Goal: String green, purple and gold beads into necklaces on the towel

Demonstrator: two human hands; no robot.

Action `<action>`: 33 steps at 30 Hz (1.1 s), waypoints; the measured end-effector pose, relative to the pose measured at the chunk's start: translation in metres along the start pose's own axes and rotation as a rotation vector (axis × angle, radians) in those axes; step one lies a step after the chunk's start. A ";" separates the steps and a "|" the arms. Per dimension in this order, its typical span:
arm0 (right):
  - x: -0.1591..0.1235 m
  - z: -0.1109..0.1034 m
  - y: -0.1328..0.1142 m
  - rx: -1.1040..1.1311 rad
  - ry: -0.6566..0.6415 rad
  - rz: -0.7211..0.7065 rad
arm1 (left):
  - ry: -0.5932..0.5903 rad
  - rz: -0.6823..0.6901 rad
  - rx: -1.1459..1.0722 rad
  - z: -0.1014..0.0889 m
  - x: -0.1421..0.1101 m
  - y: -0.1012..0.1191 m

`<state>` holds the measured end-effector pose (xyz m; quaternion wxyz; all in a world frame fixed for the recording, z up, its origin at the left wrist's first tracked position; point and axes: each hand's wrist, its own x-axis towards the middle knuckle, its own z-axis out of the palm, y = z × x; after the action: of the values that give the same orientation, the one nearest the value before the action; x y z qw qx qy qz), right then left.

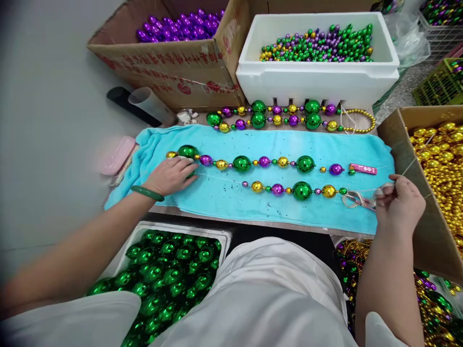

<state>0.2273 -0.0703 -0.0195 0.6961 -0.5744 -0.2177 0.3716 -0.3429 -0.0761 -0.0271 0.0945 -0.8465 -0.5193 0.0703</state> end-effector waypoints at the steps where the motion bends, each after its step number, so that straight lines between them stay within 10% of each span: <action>1: -0.003 0.001 0.001 -0.014 -0.031 -0.004 | 0.012 -0.001 -0.001 -0.004 0.002 0.001; 5: -0.023 0.012 -0.004 -0.030 -0.184 -0.033 | 0.115 0.065 -0.038 -0.028 0.023 0.049; 12: -0.073 0.060 -0.039 -0.017 -0.532 -0.037 | 0.532 0.236 -0.786 -0.076 0.112 0.233; 16: -0.084 0.069 -0.063 -0.012 -0.588 -0.135 | 0.333 0.359 -1.058 -0.090 0.152 0.290; 23: -0.032 0.031 -0.077 0.091 -0.307 -0.306 | -0.195 0.216 -0.715 -0.095 0.133 0.222; 28: -0.014 0.021 -0.024 0.049 -0.282 -0.107 | -0.266 0.016 -0.280 -0.089 0.117 0.171; 33: -0.021 0.023 0.025 -0.080 -0.329 0.085 | -0.246 -0.069 -0.068 -0.065 0.105 0.166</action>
<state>0.1904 -0.0703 -0.0350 0.6113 -0.5416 -0.3190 0.4808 -0.1380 -0.0614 -0.0052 0.0035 -0.8159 -0.5578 0.1524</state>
